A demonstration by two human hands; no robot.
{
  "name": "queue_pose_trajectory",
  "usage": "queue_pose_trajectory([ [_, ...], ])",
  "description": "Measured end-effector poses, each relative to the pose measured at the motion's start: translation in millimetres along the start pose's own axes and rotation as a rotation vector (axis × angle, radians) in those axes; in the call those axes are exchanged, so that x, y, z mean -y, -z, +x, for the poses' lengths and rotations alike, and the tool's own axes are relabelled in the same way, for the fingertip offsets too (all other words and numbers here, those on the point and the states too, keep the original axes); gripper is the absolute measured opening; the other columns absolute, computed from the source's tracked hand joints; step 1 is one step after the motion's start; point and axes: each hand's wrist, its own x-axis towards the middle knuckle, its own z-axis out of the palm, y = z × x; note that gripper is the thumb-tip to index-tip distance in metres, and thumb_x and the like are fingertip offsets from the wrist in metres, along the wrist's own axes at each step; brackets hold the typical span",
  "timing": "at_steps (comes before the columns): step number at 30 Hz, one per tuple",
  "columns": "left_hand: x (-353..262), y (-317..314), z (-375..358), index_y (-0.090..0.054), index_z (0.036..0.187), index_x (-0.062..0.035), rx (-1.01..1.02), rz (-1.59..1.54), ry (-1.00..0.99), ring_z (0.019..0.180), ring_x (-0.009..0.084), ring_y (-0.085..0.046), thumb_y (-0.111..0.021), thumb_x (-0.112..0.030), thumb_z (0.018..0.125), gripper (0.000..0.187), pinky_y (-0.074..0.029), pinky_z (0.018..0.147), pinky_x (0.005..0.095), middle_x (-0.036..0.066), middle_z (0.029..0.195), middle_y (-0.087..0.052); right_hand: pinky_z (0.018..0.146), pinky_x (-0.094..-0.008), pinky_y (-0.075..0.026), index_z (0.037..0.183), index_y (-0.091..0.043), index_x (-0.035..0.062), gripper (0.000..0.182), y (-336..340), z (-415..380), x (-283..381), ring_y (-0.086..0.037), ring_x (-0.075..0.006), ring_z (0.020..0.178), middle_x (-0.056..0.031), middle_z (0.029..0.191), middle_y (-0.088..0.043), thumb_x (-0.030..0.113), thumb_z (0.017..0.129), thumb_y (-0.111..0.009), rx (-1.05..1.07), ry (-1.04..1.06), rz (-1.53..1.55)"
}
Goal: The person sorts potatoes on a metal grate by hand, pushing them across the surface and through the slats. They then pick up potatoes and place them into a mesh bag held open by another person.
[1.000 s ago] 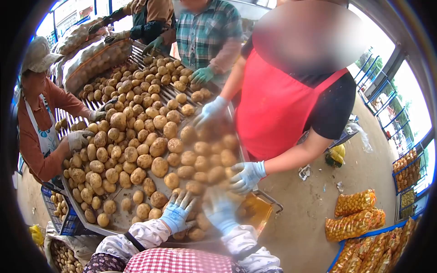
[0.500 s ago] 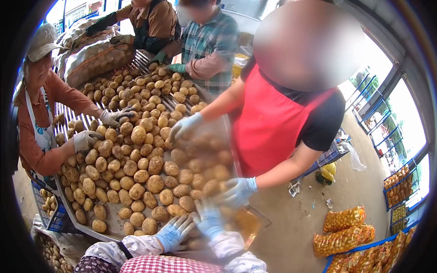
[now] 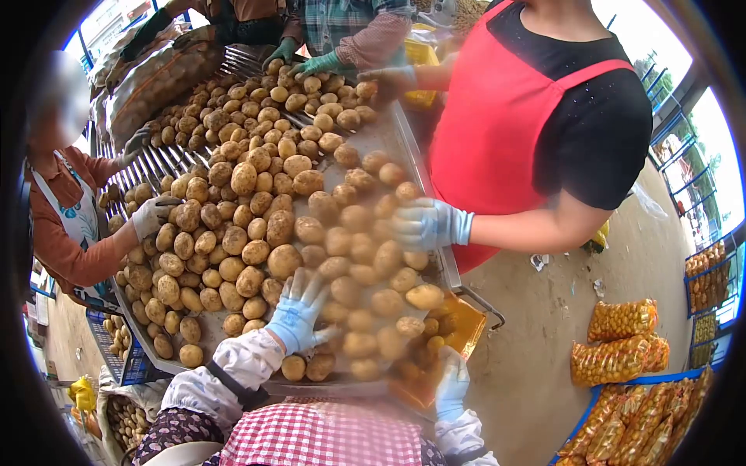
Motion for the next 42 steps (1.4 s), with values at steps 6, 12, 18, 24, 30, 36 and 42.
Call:
queue_pose_trajectory([
  [6, -50, -30, -6, -0.047, 0.134, 0.0021, 0.087, 0.012, -0.343, 0.136, 0.0411, -0.035, -0.071, -0.043, 0.069, 0.083, -0.028, 0.112, 0.0533, 0.024, 0.143, -0.040, 0.095, -0.0422, -0.049, 0.116, -0.062, -0.0030, 0.029, -14, -6, 32, -0.063, -0.0345, 0.107, -0.0196, 0.111, -0.067, 0.014, 0.092, -0.057, 0.116, 0.437, -0.444],
  [12, -104, -7, 37, -0.069, 0.101, -0.0076, -0.004, -0.447, -0.550, 0.117, 0.0350, -0.053, -0.064, -0.020, 0.077, 0.028, -0.044, 0.100, 0.0449, 0.016, 0.124, -0.058, 0.106, -0.0491, -0.040, 0.135, -0.049, -0.0008, 0.057, -93, 36, 73, -0.050, -0.0444, 0.124, -0.0240, 0.133, -0.053, 0.016, 0.081, -0.062, 0.346, 0.872, -0.592],
  [18, 1, 12, 44, -0.051, 0.135, -0.0110, -0.228, -0.134, 0.003, 0.137, 0.0406, -0.034, -0.068, -0.032, 0.076, 0.064, -0.029, 0.112, 0.0519, 0.022, 0.142, -0.043, 0.101, -0.0462, -0.044, 0.103, -0.070, 0.0081, 0.022, -70, 65, 53, -0.056, -0.0366, 0.119, -0.0178, 0.110, -0.068, 0.020, 0.085, -0.064, 0.505, 0.679, -0.476],
  [24, 3, -16, 18, -0.035, 0.147, -0.0031, -0.127, -0.113, 0.005, 0.144, 0.0468, -0.015, -0.060, -0.050, 0.083, 0.083, -0.011, 0.116, 0.0594, 0.027, 0.153, -0.026, 0.109, -0.0497, -0.034, 0.133, -0.053, 0.0075, 0.056, -135, 129, 63, -0.039, -0.0448, 0.132, -0.0261, 0.147, -0.037, 0.035, 0.086, -0.064, 0.164, 0.748, -0.799],
  [30, -31, -15, -44, -0.032, 0.147, -0.0012, 0.170, -0.087, -0.198, 0.144, 0.0404, -0.023, -0.064, -0.053, 0.081, 0.090, -0.015, 0.117, 0.0578, 0.022, 0.153, -0.030, 0.106, -0.0517, -0.037, 0.131, -0.056, 0.0093, 0.056, -89, 94, 38, -0.044, -0.0454, 0.126, -0.0254, 0.140, -0.045, 0.034, 0.082, -0.069, 0.520, 0.828, -0.796],
  [36, -72, -10, 8, -0.050, 0.128, -0.0032, -0.050, -0.008, -0.364, 0.122, 0.0364, -0.048, -0.065, -0.039, 0.076, 0.064, -0.039, 0.099, 0.0486, 0.021, 0.133, -0.047, 0.104, -0.0489, -0.040, 0.124, -0.062, 0.0107, 0.045, -146, 97, 78, -0.046, -0.0434, 0.126, -0.0198, 0.140, -0.048, 0.033, 0.085, -0.064, 0.313, 0.943, -0.767],
  [42, -45, -16, -15, -0.063, 0.107, -0.0067, -0.264, -0.461, -0.484, 0.102, 0.0329, -0.059, -0.068, -0.019, 0.072, 0.038, -0.049, 0.084, 0.0435, 0.014, 0.111, -0.060, 0.101, -0.0565, -0.037, 0.118, -0.065, 0.0125, 0.042, -107, 76, 60, -0.044, -0.0434, 0.127, -0.0198, 0.141, -0.047, 0.030, 0.080, -0.067, 0.553, 0.974, -0.920],
])
